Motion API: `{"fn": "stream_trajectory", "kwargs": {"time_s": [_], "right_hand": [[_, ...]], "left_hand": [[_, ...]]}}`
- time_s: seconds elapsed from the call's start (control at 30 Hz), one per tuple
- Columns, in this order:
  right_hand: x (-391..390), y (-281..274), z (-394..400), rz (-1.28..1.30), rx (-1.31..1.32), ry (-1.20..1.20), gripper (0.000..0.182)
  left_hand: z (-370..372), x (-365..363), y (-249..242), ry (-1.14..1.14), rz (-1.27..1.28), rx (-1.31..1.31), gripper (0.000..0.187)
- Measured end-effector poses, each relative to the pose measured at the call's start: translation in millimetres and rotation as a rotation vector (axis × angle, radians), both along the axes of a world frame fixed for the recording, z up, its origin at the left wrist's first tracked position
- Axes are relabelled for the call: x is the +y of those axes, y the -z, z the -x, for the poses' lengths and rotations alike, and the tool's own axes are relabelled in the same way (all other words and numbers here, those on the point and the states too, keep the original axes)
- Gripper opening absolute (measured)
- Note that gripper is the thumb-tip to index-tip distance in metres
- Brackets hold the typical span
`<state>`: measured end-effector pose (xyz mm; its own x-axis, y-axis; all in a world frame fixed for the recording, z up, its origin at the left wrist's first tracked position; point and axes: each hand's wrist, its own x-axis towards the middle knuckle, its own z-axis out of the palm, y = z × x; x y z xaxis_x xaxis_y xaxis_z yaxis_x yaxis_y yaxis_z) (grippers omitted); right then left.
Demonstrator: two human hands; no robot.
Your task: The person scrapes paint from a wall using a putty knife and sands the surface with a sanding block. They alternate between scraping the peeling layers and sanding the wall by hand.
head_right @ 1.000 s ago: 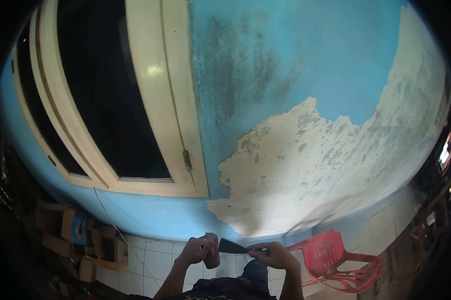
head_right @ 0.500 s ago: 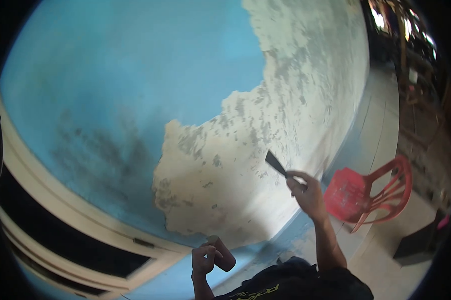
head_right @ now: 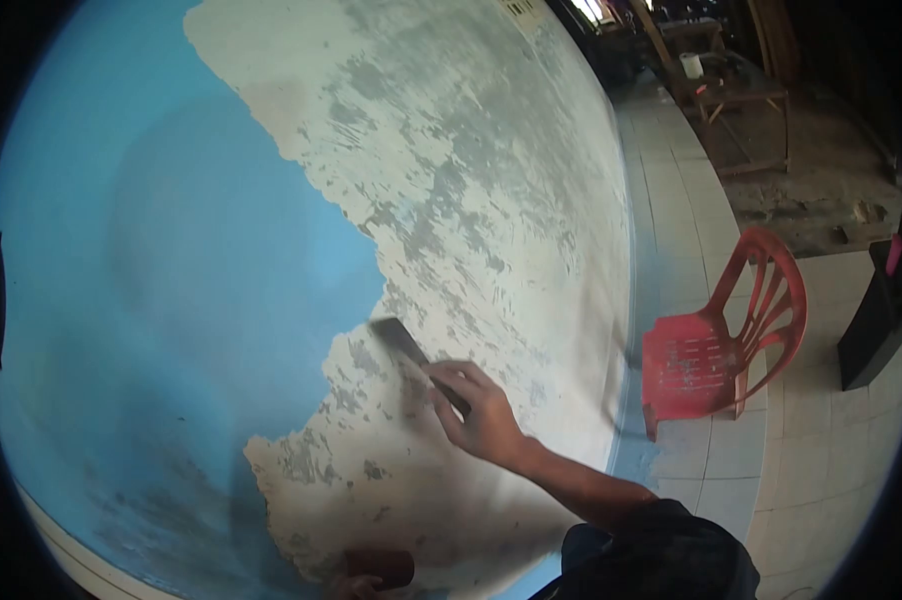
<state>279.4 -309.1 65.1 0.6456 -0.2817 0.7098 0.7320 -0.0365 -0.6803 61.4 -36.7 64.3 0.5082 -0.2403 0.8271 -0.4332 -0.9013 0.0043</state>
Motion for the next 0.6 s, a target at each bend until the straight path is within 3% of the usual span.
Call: {"fn": "stream_trajectory", "kwargs": {"time_s": [0.27, 0.37, 0.5, 0.6], "right_hand": [[-6, -13, -13, 0.023, -0.068, 0.069, 0.028], [-9, -25, -6, -0.006, 0.058, -0.045, 0.027], [3, -17, 2, 0.075, -0.121, 0.059, 0.022], [4, -30, -2, 0.025, -0.053, 0.066, 0.019]], "left_hand": [[-30, -24, -4, -0.028, -0.032, -0.363, 0.049], [-26, -22, 5, -0.041, -0.004, -0.37, 0.049], [-30, -25, 5, -0.035, -0.011, -0.396, 0.047], [-35, -19, 7, -0.03, -0.016, -0.382, 0.052]]}}
